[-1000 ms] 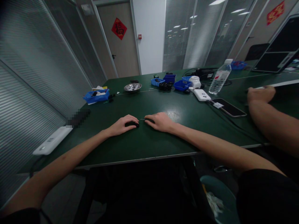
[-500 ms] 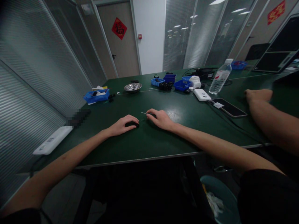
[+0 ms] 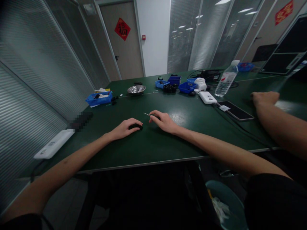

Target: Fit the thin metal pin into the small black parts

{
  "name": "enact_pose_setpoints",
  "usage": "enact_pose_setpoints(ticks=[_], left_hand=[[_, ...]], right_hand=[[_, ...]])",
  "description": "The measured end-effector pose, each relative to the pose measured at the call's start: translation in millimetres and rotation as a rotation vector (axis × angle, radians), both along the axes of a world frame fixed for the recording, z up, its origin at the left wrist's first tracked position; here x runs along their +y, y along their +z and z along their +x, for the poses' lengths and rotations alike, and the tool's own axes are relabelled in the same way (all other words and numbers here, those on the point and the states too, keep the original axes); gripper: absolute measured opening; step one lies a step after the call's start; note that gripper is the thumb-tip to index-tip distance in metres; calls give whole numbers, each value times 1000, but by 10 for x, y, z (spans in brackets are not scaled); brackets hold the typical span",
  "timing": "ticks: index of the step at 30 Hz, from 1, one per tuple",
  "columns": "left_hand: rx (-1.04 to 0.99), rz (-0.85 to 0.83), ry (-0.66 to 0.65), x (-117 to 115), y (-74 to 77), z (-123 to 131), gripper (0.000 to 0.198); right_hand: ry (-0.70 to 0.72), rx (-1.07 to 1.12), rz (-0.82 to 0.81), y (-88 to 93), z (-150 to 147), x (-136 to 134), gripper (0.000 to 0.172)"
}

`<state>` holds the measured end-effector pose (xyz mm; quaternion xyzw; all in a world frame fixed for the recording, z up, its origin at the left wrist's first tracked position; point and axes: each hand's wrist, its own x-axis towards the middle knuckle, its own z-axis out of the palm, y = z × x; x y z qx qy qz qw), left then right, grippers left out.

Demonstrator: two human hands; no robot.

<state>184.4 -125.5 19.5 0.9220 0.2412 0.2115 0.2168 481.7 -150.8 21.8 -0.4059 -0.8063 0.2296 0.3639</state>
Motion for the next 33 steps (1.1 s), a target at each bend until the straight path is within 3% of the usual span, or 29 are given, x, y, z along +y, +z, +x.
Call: enact_pose_setpoints(ticks=[4,8,14,20,25,33], left_hand=[[26,10,67,69,-7,-61,25],[72,65,221,288,-50,-263,26],[197,129,588,721,-96,-806,29],[287,69,884,988,-97,-1347,32],[264,-2,988,1093,-73,-1581,33],[167,-9,1083,1076,58,-1653,31]], right_hand=[[-147,123,3,-30,107,100,41],[-233,186,-11,-64,182,181,43],[-237,154,-20,-78,192,194,44],[-228,135,-24,-47,180,167,47],[-222,119,-15,-34,176,162,46],[-214,126,-30,-6,169,129,46]])
